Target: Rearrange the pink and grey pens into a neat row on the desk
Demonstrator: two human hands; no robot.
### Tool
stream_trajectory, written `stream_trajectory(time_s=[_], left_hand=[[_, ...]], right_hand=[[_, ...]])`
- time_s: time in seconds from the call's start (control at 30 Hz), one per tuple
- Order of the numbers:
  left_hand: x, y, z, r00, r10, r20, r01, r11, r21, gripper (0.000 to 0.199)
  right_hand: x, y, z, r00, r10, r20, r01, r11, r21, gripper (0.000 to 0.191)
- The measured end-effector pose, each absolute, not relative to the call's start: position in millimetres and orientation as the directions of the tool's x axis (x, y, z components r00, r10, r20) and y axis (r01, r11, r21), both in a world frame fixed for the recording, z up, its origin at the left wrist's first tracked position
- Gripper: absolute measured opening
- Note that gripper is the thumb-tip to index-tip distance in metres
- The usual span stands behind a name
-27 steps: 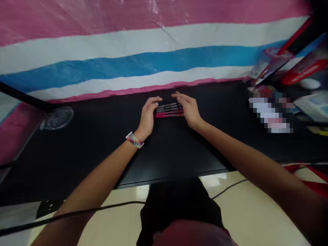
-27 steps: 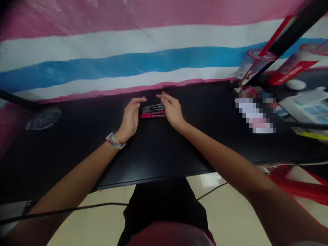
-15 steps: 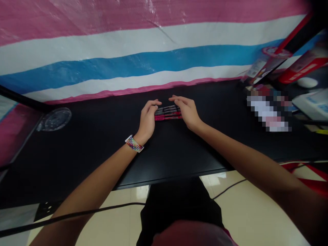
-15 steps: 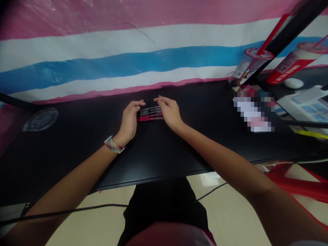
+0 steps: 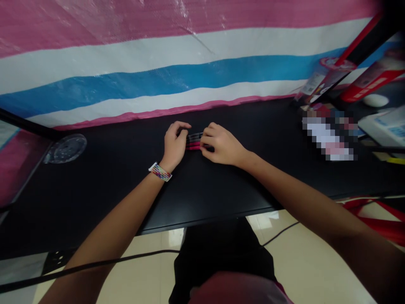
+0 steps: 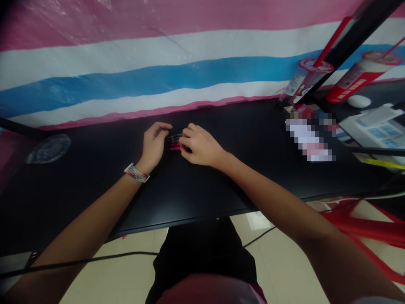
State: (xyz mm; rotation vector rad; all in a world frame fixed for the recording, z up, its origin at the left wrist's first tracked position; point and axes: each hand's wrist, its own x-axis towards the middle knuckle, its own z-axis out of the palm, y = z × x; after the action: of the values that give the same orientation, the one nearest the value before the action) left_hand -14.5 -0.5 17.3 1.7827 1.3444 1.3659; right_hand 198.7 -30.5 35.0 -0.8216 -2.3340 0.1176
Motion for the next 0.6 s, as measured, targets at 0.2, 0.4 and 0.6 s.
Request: stream_trajectory(time_s=[0.2, 0.4, 0.6], left_hand=[[-13, -2, 18, 0.01, 0.902, 0.431, 0.407, -0.397, 0.823, 0.022], [-12, -4, 22, 0.031, 0.901, 0.433, 0.379, -0.411, 0.829, 0.018], [-18, -16, 42, 0.349, 0.769, 0.535, 0.526, -0.634, 0.568, 0.021]], right_hand=[[206, -26, 37, -0.679, 0.521, 0.517, 0.47, 0.85, -0.238, 0.009], [211, -24, 38, -0.731, 0.51, 0.454, 0.412, 0.859, -0.303, 0.01], [214, -18, 37, -0.517, 0.618, 0.593, 0.326, 0.782, -0.531, 0.015]])
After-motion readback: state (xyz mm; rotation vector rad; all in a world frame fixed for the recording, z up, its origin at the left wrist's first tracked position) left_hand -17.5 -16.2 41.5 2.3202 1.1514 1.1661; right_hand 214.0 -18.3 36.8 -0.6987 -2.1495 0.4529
